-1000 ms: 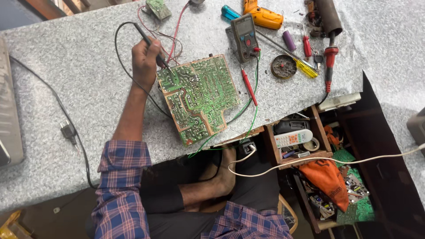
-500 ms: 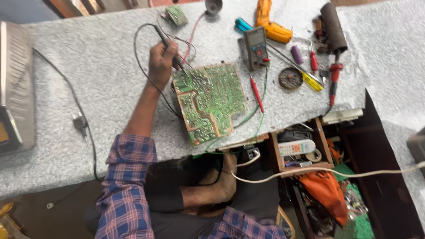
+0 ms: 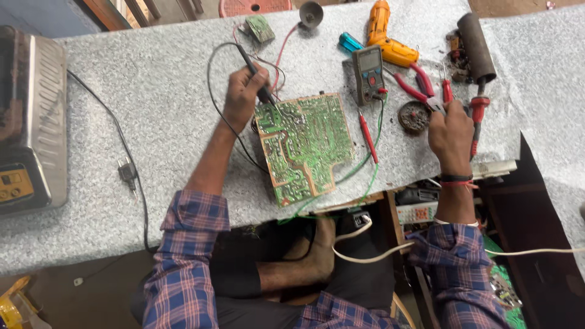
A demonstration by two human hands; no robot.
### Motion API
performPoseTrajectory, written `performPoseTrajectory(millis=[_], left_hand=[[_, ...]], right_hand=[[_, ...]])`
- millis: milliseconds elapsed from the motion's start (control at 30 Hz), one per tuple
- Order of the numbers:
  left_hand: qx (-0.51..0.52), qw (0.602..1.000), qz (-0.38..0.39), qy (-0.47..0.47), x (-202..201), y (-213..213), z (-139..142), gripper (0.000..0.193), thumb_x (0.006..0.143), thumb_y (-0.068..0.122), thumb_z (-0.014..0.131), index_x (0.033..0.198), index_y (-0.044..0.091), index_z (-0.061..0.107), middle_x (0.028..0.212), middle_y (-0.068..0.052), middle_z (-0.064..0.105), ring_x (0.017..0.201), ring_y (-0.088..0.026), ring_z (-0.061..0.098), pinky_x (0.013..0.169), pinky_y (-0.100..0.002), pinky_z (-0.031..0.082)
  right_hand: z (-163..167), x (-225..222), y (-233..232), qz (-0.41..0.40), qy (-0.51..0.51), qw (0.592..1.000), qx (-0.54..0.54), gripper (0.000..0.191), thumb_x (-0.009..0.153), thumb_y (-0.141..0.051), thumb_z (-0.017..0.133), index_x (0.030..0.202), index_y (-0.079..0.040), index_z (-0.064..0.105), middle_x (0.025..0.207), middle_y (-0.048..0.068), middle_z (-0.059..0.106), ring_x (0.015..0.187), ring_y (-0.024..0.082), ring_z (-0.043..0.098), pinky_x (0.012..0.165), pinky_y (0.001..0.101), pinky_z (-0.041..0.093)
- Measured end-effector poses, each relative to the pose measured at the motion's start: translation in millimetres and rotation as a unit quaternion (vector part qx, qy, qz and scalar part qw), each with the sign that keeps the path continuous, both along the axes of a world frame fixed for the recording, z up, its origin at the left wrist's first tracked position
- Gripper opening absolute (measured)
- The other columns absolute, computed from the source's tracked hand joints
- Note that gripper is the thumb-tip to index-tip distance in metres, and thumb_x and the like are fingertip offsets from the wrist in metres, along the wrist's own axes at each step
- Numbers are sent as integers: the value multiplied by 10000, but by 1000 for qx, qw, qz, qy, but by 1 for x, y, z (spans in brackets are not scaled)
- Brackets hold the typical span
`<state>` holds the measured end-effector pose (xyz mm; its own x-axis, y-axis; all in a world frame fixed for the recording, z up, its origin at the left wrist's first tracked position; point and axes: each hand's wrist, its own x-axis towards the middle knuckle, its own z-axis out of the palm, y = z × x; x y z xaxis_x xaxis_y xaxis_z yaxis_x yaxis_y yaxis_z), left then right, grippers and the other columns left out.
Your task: The person holds a green circuit board on a workbench and probes its solder-side traces and components with a multimeter test lead, steadying the board with the other hand. They reposition the board and move the probe to different points across the board while testing.
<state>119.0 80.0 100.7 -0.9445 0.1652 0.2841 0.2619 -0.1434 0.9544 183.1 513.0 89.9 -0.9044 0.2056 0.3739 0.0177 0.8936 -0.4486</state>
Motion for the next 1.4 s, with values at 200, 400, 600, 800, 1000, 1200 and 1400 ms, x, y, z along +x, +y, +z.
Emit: performPoseTrajectory(millis=[200,400,600,800,1000,1200,1400], left_hand=[[21,1000,6,-3,-28,-6,-6,274,1066,272,590,902,53,607,785,7,606,728,-69,598,680,-253,519],[8,1000,9,3,-51,-6,-21,266,1055,272,585,922,42,602,803,-2,620,740,-82,589,689,-262,498],[35,999,-12,26,-67,-3,-32,245,1068,251,568,945,40,589,830,-12,607,771,-106,593,721,-285,501],[-1,999,-5,39,-95,-3,-41,273,1078,274,544,905,66,579,781,-24,614,701,-102,580,660,-284,503],[12,998,1,54,-106,-8,-61,278,1094,272,551,918,58,568,812,-29,600,744,-108,587,695,-291,497],[17,998,-3,56,-108,-5,-68,279,1104,264,552,927,48,562,816,-25,585,752,-108,578,712,-290,476],[-4,998,3,63,-111,-1,-74,285,1109,267,546,935,43,566,810,-24,591,748,-106,572,701,-288,470]], right_hand=[[17,-42,-24,44,65,996,34,216,948,-148,663,1112,-7,669,1020,229,677,907,432,663,831,529,514],[30,-39,-65,93,250,958,106,248,833,20,775,1043,-38,657,1029,114,653,890,296,686,783,417,544],[23,-59,-137,382,47,909,-159,264,971,-12,714,1229,-46,667,1135,96,698,954,243,695,804,337,526],[-2,-73,-175,416,89,903,-54,341,897,-54,772,1218,-39,660,1224,177,637,1143,372,606,992,456,494],[-22,-93,-154,361,56,925,-100,286,966,-46,747,1244,-46,678,1244,154,641,1158,327,626,1001,411,515],[-33,-93,-150,366,104,922,-68,275,937,-20,745,1202,-27,668,1224,153,632,1155,330,604,987,437,519],[-35,-109,-123,304,14,943,-136,194,1027,-67,732,1218,-70,699,1213,95,683,1004,183,671,841,338,563]])
